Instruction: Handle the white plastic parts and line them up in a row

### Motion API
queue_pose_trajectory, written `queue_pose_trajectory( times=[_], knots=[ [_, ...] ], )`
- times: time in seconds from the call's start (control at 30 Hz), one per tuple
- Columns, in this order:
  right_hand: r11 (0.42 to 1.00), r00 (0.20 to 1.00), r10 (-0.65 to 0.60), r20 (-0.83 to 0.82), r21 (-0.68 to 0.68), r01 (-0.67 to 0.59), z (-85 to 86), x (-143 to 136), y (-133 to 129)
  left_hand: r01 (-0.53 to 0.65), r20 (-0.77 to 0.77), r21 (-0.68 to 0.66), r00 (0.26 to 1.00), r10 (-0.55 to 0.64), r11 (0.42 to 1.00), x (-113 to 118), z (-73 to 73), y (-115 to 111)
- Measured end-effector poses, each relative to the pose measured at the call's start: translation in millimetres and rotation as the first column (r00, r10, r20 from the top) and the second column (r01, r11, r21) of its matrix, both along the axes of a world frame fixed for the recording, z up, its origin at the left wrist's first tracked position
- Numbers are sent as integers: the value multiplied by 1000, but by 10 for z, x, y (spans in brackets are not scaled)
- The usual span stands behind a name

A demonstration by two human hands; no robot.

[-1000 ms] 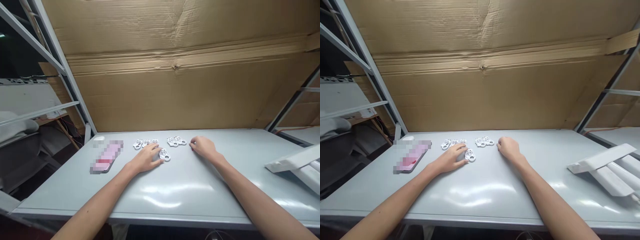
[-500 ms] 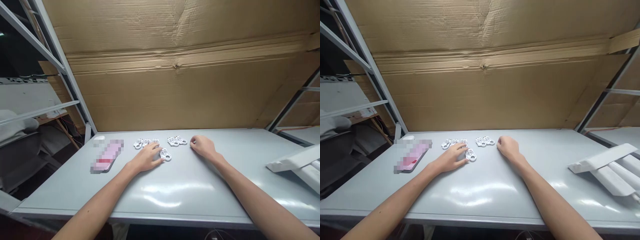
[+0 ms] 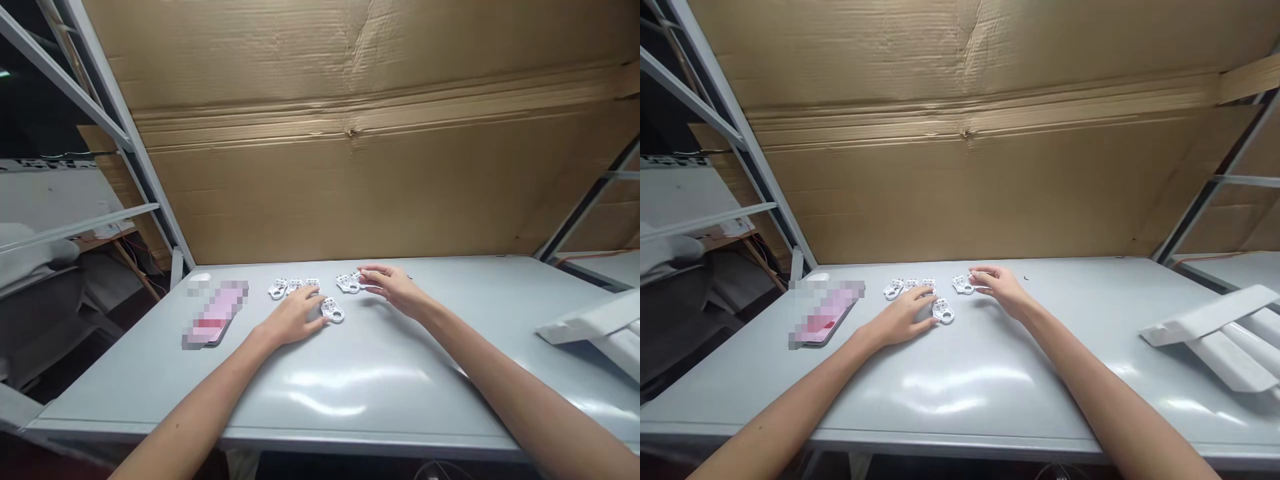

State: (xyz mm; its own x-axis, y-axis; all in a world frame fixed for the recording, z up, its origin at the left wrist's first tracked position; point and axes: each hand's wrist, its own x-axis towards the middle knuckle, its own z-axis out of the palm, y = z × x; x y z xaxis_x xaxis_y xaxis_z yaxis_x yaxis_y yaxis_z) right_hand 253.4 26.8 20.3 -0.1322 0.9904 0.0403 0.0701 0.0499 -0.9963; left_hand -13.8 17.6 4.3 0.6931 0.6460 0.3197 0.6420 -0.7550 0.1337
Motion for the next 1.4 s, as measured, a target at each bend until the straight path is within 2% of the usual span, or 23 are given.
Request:
queue_pose_trajectory(
  times=[0.1,0.17,0.57,1.07,1.17,1.23,1.33,1.4],
  knots=[
    [985,983,172,-70,-8,-173,-45,-63,-20,-6,-7,1,1000,6,1000,2,-2,-1],
    [976,973,216,-85,-22,-218,-57,-97,-36,-5,-13,6,1000,5,1000,7,-1,-6],
    [983,982,181,-60,-26,-183,-52,-243,-119,-3,-36,24,999,4,1000,43,11,-49],
    [955,953,288,-90,-48,-293,-44,-298,-144,1,-44,48,999,1,999,27,15,-36],
    [964,964,255,-75,-57,-259,-63,-309,-147,3,-20,49,1000,-2,999,19,28,-28],
    [982,983,179,-33,-47,-181,-82,-316,-143,2,-6,50,1000,-2,999,20,29,-20],
    [998,994,44,96,40,-48,-114,-314,-124,-2,-1,59,1000,2,998,30,15,-11],
    [992,983,-7,185,123,-16,-132,-309,-109,-2,0,61,1000,2,998,40,0,-10]
  ],
)
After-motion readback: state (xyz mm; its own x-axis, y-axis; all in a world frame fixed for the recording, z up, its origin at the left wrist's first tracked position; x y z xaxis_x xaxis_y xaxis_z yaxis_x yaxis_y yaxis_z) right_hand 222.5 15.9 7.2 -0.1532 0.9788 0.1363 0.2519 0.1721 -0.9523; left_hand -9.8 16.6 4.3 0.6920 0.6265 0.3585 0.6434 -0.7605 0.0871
